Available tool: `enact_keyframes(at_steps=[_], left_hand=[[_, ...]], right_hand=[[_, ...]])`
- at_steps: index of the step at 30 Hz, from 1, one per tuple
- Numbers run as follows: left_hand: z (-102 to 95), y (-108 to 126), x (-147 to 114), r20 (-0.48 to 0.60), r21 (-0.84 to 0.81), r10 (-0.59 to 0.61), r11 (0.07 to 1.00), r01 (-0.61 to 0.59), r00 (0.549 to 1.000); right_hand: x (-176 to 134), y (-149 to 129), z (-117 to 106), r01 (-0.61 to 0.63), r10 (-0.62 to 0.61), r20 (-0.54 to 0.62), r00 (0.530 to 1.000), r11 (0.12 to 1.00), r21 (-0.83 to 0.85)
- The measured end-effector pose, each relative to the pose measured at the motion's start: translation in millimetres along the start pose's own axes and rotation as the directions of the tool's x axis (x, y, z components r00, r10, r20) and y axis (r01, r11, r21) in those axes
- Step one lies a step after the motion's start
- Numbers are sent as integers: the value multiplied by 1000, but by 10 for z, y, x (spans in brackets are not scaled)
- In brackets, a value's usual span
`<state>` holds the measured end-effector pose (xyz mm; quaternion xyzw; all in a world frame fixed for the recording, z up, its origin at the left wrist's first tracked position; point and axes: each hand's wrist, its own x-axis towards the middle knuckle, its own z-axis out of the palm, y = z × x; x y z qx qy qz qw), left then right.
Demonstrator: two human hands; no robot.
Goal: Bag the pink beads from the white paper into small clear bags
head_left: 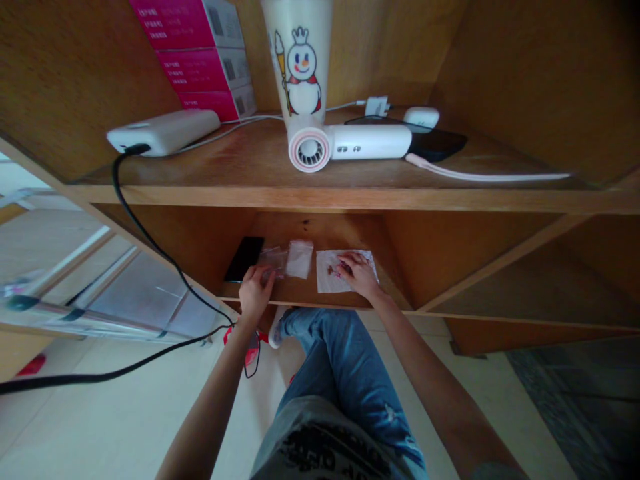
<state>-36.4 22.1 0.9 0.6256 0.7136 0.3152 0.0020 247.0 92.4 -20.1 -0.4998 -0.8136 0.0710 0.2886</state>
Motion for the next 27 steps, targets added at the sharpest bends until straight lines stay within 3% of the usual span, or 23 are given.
enact_keyframes(at_steps=[6,14,18,23,25,27], left_hand=[[36,-14,107,104,138,12,990,-26,995],[83,-14,121,106,129,-34,991,20,994],[84,17,118,23,94,-40,995,38,999],[-10,120,112,-274,-170,-58,985,11,960],[-35,205,112,-309,-375,-99,927,-25,946],[-21,330,110,-246,-602,-188,798,2,951]], right_hand=[[-41,-95,-173,-79,79,-133,988,997,9],[-127,-111,-226,-143,159,-218,963,986,87],[-160,-130,-188,-144,174,-226,959,979,143],[-160,-206,-194,-129,201,-246,948,952,279],[-135,-254,-210,-123,220,-238,946,923,366],[-94,-308,-220,-120,241,-206,948,875,468]])
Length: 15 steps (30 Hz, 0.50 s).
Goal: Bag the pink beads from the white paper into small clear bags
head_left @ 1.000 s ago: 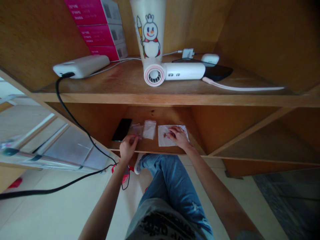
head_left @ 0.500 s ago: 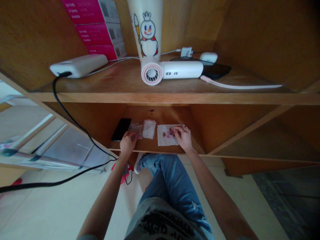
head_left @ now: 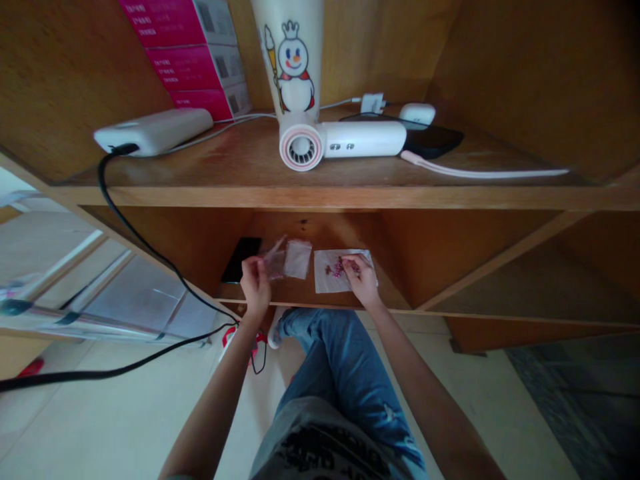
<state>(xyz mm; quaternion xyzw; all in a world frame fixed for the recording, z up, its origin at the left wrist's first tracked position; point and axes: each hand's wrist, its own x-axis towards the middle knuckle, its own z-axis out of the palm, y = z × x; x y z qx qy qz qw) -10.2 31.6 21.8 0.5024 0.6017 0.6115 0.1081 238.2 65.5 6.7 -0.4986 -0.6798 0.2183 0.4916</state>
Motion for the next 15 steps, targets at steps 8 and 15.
enact_keyframes(at_steps=[8,15], left_hand=[[686,213,-310,406,-453,-241,785,423,882],[1107,167,-375,350,-413,-317,792,449,881]], right_hand=[[66,-21,116,-169,134,143,981,948,269],[19,165,52,-180,150,134,980,952,249]])
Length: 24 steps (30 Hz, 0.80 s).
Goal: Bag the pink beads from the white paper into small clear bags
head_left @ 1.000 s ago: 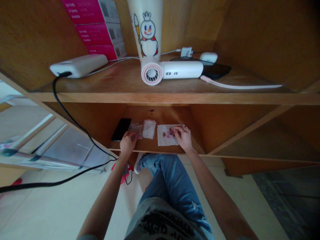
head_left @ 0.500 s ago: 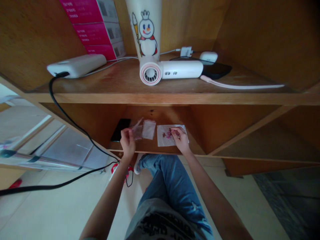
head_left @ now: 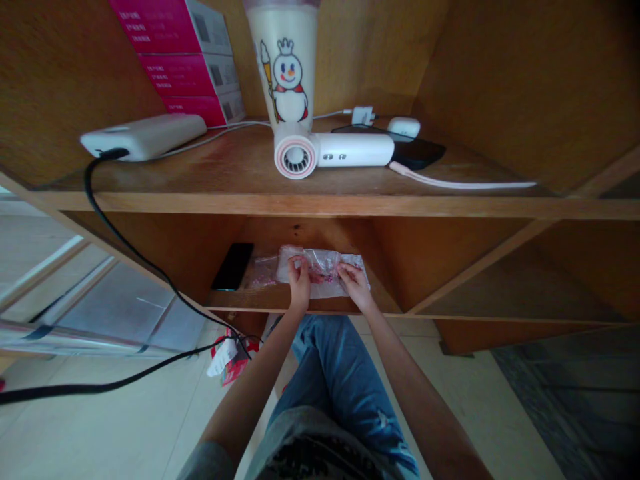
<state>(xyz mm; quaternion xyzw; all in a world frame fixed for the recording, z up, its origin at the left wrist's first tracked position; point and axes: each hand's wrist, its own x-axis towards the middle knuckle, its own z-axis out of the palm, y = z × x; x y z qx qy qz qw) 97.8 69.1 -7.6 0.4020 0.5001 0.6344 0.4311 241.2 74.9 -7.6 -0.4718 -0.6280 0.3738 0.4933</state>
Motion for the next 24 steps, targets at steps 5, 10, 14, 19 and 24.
enact_keyframes(at_steps=[5,10,14,19,24], left_hand=[[43,-17,-27,57,54,92,994,-95,994],[30,-42,-67,120,194,208,954,-229,971],[21,-45,-54,224,305,305,880,-364,926],[17,-60,-33,276,321,303,866,-384,912],[22,-72,-10,281,341,313,851,-399,907]], right_hand=[[4,55,31,14,-21,-116,993,998,-64],[-14,95,74,58,-72,-95,993,988,-141],[-31,98,75,96,-110,-64,992,976,-195],[-39,92,79,116,-132,-43,990,958,-262],[-45,59,83,120,-129,-16,991,958,-260]])
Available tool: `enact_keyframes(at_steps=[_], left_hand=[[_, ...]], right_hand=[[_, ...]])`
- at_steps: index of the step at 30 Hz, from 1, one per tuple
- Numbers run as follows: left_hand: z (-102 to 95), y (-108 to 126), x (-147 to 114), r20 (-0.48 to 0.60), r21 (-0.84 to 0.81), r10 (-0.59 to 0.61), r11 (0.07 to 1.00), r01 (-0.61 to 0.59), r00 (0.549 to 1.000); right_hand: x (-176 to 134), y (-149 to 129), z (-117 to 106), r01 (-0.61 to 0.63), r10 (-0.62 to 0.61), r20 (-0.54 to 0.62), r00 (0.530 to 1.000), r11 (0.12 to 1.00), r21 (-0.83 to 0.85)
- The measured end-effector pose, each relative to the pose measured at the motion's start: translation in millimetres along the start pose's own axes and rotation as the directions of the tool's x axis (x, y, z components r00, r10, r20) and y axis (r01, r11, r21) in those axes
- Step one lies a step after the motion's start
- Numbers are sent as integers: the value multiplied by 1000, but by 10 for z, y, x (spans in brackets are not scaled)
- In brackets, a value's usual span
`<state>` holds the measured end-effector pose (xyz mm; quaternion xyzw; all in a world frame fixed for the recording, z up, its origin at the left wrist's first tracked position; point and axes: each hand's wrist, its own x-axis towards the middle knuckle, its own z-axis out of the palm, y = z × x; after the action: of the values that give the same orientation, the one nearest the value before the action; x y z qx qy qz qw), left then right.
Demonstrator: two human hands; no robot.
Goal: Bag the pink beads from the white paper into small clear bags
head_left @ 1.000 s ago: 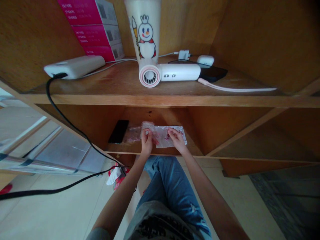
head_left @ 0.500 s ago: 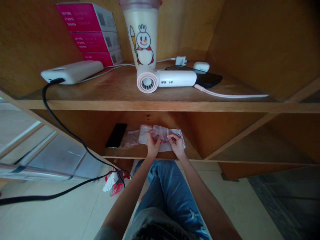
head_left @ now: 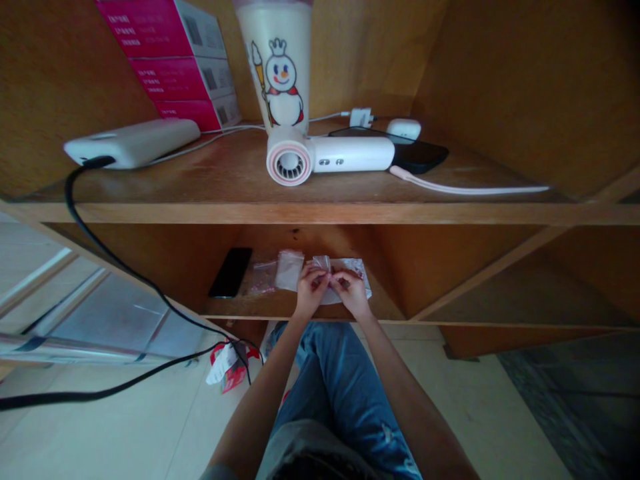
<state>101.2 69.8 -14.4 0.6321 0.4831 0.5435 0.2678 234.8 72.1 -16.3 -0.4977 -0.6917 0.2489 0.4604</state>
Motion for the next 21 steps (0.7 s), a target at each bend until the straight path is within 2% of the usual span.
enact_keyframes(at_steps=[5,11,16,21], left_hand=[[13,18,0,8,67,27,997,-27,1000],[21,110,-37,70,296,5,955,-26,998],[12,134,-47,33,376,-29,926,14,999],[-1,90,-35,-29,283,-25,959,32,999]], right_hand=[[-9,-36,-12,8,-8,23,1000,999,-43],[-24,-68,-30,48,-51,-11,999,976,-211],[-36,-72,-54,-32,-15,-157,987,955,-294],[-41,-41,-61,-150,67,-289,955,949,-277]])
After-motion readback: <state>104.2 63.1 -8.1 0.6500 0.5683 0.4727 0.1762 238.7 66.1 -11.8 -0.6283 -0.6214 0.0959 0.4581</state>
